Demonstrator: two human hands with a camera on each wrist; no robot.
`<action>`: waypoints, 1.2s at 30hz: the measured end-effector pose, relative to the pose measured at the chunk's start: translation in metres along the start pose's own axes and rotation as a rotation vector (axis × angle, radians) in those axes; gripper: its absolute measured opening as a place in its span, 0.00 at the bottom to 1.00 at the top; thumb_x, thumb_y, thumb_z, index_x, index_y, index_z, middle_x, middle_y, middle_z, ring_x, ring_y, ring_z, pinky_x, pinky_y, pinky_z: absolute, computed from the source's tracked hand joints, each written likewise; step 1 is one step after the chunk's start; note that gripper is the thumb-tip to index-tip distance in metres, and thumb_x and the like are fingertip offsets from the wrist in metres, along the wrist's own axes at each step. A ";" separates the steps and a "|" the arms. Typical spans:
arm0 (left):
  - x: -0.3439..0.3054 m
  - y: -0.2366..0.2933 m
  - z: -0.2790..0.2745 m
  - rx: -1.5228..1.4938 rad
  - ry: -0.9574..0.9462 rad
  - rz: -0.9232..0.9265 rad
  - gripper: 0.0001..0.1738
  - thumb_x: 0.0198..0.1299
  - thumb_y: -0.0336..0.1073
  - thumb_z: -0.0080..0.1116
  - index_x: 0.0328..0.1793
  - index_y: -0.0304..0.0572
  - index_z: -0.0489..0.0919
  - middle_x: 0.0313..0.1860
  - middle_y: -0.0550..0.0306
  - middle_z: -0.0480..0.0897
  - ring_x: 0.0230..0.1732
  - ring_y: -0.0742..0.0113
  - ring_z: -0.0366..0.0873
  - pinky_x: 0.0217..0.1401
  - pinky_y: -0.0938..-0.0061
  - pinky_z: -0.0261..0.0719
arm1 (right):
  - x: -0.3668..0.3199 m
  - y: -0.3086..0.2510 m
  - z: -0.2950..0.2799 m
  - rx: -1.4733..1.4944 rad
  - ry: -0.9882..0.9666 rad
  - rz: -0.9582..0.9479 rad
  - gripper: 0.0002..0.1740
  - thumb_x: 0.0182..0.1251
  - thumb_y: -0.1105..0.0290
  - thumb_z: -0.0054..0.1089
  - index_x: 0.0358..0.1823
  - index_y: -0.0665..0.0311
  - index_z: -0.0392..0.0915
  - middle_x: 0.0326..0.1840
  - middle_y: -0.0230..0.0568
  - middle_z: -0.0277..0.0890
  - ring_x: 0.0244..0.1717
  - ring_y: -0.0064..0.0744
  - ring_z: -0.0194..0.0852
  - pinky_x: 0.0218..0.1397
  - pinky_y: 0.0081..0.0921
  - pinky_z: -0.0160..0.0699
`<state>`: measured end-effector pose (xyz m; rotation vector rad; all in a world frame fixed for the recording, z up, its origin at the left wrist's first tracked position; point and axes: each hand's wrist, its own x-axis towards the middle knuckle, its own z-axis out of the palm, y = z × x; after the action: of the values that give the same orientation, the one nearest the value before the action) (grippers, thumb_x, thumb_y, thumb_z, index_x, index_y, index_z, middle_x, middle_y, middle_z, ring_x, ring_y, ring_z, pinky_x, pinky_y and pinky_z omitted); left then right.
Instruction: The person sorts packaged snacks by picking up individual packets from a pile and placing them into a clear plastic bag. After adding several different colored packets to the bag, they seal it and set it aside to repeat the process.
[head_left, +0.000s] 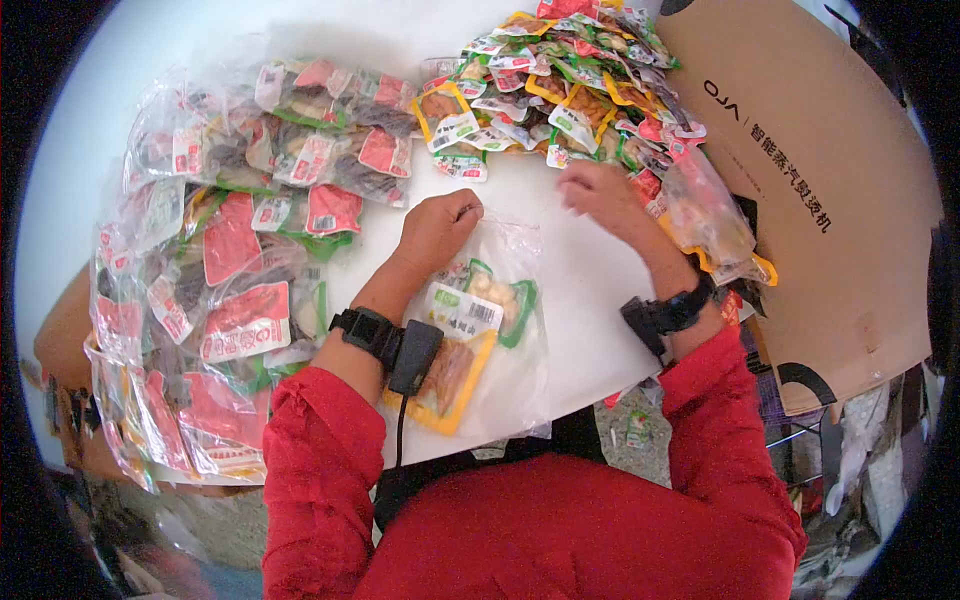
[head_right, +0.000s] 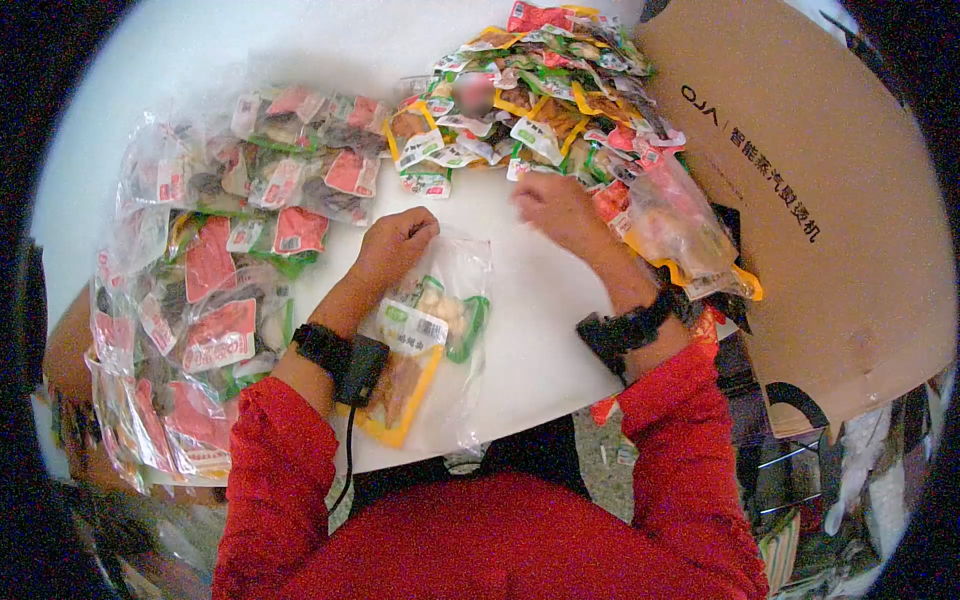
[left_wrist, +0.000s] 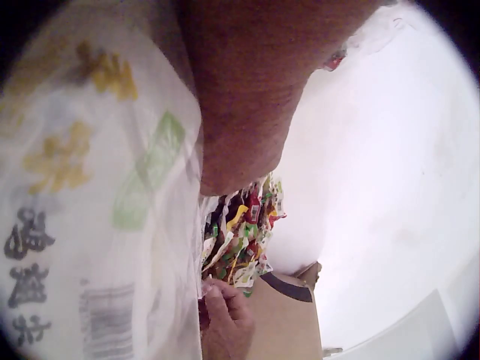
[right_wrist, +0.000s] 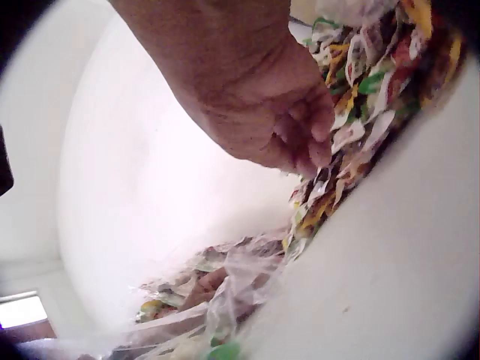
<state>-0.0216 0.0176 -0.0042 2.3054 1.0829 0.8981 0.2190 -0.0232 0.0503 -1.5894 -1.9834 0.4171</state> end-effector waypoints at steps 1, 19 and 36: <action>0.000 -0.001 0.000 -0.011 0.005 -0.006 0.09 0.55 0.39 0.49 0.34 0.43 0.75 0.28 0.52 0.78 0.32 0.57 0.77 0.34 0.70 0.72 | -0.006 0.002 -0.011 -0.221 0.105 0.013 0.11 0.54 0.66 0.49 0.34 0.66 0.74 0.28 0.45 0.75 0.29 0.39 0.74 0.34 0.32 0.74; 0.000 -0.004 0.001 0.016 0.055 0.066 0.10 0.53 0.42 0.47 0.32 0.46 0.76 0.29 0.51 0.78 0.33 0.51 0.75 0.35 0.62 0.72 | -0.008 0.035 -0.038 -1.062 0.226 -0.334 0.05 0.46 0.73 0.51 0.27 0.62 0.69 0.31 0.43 0.68 0.40 0.42 0.67 0.39 0.35 0.69; -0.009 0.033 -0.012 -0.165 0.074 0.162 0.27 0.50 0.54 0.53 0.51 0.46 0.67 0.42 0.53 0.73 0.43 0.56 0.74 0.44 0.64 0.71 | 0.021 -0.028 -0.018 0.742 0.402 0.126 0.02 0.52 0.71 0.49 0.26 0.60 0.69 0.21 0.28 0.65 0.23 0.19 0.66 0.22 0.20 0.68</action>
<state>-0.0178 -0.0080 0.0208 2.2614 0.8255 1.0997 0.2041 -0.0121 0.0852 -1.1911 -1.2196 0.7160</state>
